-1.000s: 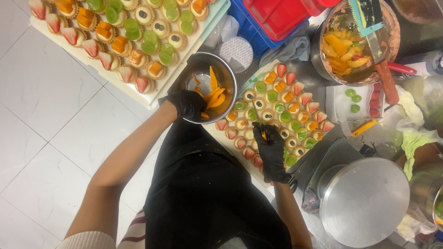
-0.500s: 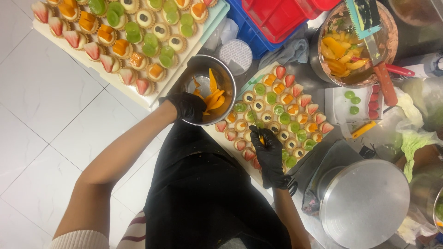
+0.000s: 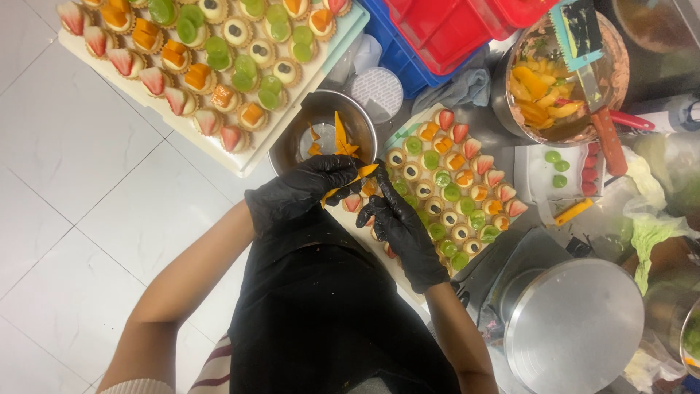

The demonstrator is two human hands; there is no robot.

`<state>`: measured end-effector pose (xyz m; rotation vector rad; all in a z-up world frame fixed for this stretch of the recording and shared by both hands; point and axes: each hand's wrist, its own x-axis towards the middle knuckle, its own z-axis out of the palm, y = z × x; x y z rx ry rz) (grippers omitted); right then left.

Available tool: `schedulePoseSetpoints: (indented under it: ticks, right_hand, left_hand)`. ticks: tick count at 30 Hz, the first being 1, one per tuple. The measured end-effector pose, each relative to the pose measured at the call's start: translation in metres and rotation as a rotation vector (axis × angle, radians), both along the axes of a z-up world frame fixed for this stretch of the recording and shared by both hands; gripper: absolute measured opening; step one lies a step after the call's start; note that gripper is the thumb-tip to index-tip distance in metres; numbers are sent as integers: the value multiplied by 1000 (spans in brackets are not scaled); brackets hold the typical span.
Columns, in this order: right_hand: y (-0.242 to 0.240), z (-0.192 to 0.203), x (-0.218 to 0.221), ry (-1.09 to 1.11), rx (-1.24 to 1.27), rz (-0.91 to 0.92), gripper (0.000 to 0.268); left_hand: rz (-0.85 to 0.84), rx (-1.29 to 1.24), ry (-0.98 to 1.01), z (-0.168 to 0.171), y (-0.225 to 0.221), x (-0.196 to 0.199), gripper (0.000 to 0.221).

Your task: Preparing and garnishing fruit tarts with slices of peach or mango.

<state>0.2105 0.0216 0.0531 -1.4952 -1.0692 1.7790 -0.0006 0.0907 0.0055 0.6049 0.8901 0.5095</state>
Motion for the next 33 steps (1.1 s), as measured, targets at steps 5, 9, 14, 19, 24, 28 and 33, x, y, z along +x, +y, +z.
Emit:
schedulePoseSetpoints:
  ticks: [5, 9, 14, 19, 24, 28, 33]
  right_hand:
    - [5, 2, -6, 78, 67, 57, 60]
    - [15, 2, -21, -97, -17, 74, 53]
    - [17, -54, -2, 92, 90, 153, 56]
    - [37, -27, -20, -81, 181, 320, 63]
    - [34, -26, -19, 57, 166, 364, 58]
    - [31, -11, -19, -19, 148, 378, 57]
    - [16, -37, -12, -156, 360, 330, 58]
  left_hand:
    - [40, 65, 28, -11, -19, -6, 31]
    - [27, 93, 83, 14, -24, -11, 30]
    - [185, -28, 42, 16, -28, -26, 35]
    - [309, -61, 37, 25, -27, -36, 37]
    - [332, -80, -16, 0, -34, -34, 30]
    - [328, -49, 31, -12, -41, -29, 23]
    - [224, 44, 92, 19, -43, -27, 22]
